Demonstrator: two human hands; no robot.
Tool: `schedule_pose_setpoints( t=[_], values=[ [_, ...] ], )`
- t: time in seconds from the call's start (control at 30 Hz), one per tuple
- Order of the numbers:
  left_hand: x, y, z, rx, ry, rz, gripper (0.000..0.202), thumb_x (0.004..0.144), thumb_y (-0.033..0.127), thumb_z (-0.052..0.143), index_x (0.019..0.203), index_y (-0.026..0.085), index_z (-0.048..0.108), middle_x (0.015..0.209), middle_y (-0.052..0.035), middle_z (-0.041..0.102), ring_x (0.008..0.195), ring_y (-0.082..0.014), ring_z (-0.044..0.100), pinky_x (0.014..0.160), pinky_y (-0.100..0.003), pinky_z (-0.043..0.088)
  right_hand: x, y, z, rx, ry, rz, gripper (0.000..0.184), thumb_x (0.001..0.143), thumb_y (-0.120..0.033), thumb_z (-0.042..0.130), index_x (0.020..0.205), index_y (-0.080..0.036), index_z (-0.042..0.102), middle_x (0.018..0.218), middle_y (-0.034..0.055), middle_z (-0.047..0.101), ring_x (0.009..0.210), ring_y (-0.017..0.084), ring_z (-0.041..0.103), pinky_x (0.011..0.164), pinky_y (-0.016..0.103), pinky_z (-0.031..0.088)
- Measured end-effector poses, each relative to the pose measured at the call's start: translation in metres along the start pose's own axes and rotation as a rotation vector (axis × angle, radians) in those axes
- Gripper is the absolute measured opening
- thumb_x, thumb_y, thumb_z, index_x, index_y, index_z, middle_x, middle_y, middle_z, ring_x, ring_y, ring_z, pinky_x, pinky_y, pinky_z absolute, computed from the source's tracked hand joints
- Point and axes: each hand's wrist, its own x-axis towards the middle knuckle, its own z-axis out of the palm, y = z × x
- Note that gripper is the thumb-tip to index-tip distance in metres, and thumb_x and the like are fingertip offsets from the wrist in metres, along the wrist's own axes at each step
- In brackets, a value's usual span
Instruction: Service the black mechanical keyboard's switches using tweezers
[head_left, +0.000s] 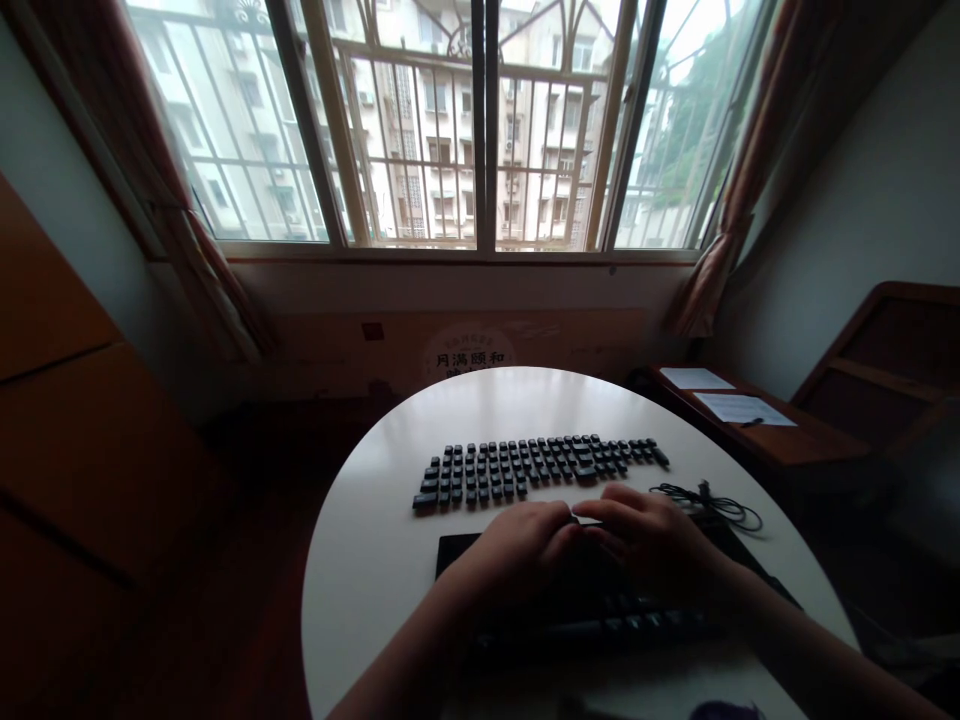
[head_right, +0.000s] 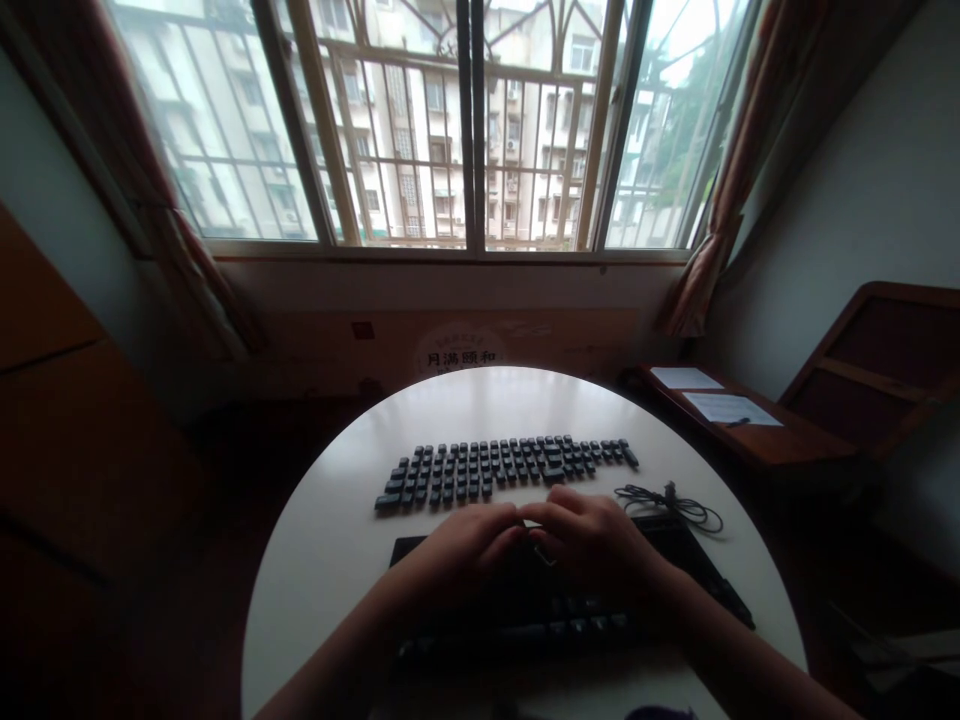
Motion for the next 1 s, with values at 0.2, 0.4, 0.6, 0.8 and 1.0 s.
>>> schedule_pose_setpoints(
  t=[0.2,0.4,0.6,0.8,1.0],
  values=[
    [0.003,-0.015,-0.005,-0.22,0.155,-0.009,0.037,0.103,0.042,0.037,0.107,0.017,0.064,0.098,-0.0061,0.069,0.086,-0.0196,0.062,0.076,-0.03,0.047,0.049,0.011,-0.003,0.261,-0.035,-0.053,0.02,0.094,-0.028,0.067,0.113,-0.023,0.071,0.099,0.0066,0.069,0.079,0.017,0.069,0.069,0.028,0.057],
    [0.01,-0.036,-0.003,-0.461,0.372,0.002,0.054,0.1,0.061,0.032,0.097,0.014,0.059,0.072,-0.0017,0.055,0.062,-0.0144,0.049,0.058,-0.027,0.04,0.089,0.005,0.003,0.375,-0.06,-0.11,0.015,0.097,-0.03,0.064,0.108,-0.022,0.071,0.102,0.007,0.067,0.077,0.015,0.067,0.066,0.027,0.058],
    [0.011,-0.043,-0.004,-0.412,0.383,-0.079,0.057,0.099,0.065,0.027,0.09,0.017,0.055,0.065,0.0001,0.051,0.059,-0.0145,0.049,0.056,-0.026,0.04,0.096,0.012,0.015,0.499,-0.088,-0.038,0.015,0.097,-0.032,0.063,0.103,-0.019,0.067,0.104,0.0072,0.065,0.075,0.014,0.063,0.067,0.027,0.056],
    [0.012,-0.043,0.002,-0.106,0.399,-0.22,0.055,0.102,0.054,0.019,0.08,0.019,0.056,0.071,-0.0026,0.058,0.069,-0.0178,0.056,0.063,-0.028,0.039,0.09,0.04,0.018,0.469,-0.079,0.083,0.014,0.096,-0.031,0.064,0.104,-0.02,0.066,0.104,0.0066,0.067,0.078,0.016,0.064,0.069,0.028,0.055],
    [0.012,-0.033,-0.003,0.038,0.245,-0.313,0.046,0.102,0.044,0.031,0.071,0.019,0.054,0.068,-0.0012,0.06,0.064,-0.0158,0.054,0.06,-0.027,0.035,0.081,0.063,0.058,0.108,-0.267,0.23,0.014,0.089,-0.018,0.07,0.103,-0.02,0.071,0.106,0.0059,0.071,0.091,0.022,0.069,0.083,0.034,0.053]
  ],
)
